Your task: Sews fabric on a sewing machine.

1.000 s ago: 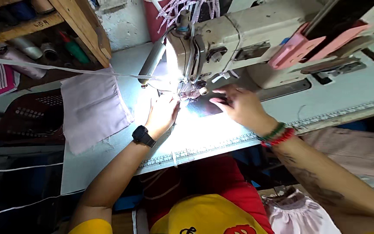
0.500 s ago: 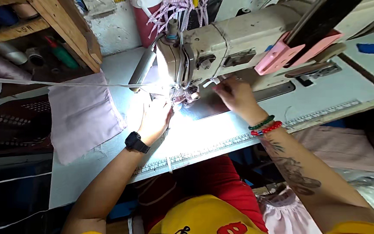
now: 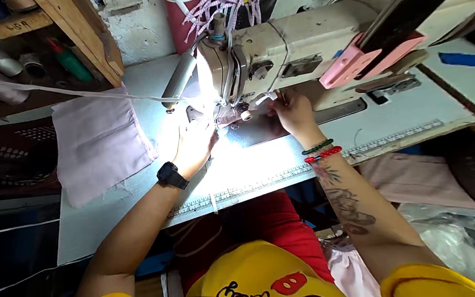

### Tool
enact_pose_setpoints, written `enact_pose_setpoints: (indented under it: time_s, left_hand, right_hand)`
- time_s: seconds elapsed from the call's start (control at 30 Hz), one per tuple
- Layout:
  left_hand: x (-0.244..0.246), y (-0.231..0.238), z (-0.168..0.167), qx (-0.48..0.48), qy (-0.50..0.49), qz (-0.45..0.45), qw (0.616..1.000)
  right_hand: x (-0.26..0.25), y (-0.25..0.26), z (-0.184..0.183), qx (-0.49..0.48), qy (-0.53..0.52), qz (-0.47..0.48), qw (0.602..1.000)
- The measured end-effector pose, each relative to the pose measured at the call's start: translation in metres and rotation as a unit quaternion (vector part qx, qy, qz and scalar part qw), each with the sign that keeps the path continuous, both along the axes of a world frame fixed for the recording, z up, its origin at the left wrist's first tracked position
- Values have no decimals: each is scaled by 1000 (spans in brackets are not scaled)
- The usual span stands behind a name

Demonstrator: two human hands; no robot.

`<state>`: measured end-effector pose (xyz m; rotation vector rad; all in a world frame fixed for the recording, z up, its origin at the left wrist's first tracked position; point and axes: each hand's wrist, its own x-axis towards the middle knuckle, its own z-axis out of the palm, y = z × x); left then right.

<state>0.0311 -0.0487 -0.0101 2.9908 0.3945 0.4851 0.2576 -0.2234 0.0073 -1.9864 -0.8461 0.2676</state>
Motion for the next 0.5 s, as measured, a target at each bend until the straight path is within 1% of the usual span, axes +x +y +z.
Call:
enact_pose_setpoints:
  time_s: [0.07,0.13,0.2,0.23,0.3,0.37,0.43,0.5]
  left_hand:
    - [-1,2,-3,-8,-21,-6,1000]
    - [-2,3,-5,-14,-45,-14,999]
    - [-2,4,-5,-21,-50,-15,998]
    - [-2,4,-7,-22,-50,-14,998]
    - [-1,5,-7,-23,-49,-9,998]
    - [-1,4,-6,-22,-50,-7,998]
    - [-2,4,-6,-24,-45,-4,999]
    - [-2,4,-4,-17,-36,-1,999]
  right_hand:
    - [1,-1,-3,-11,22,17,1000]
    - [10,3,-6,-22,6,0,1000]
    - [7,0,-4,-17,-94,3,995]
    - [-1,-3,-2,2,-157,24,987]
    - [-18,1,-1,24,-265,107,958]
    - [-21,15,-3,-8,-357,181,916]
    - [-11,22,-8,-49,-389,213,895]
    - [11,19,-11,-41,-393,219,892]
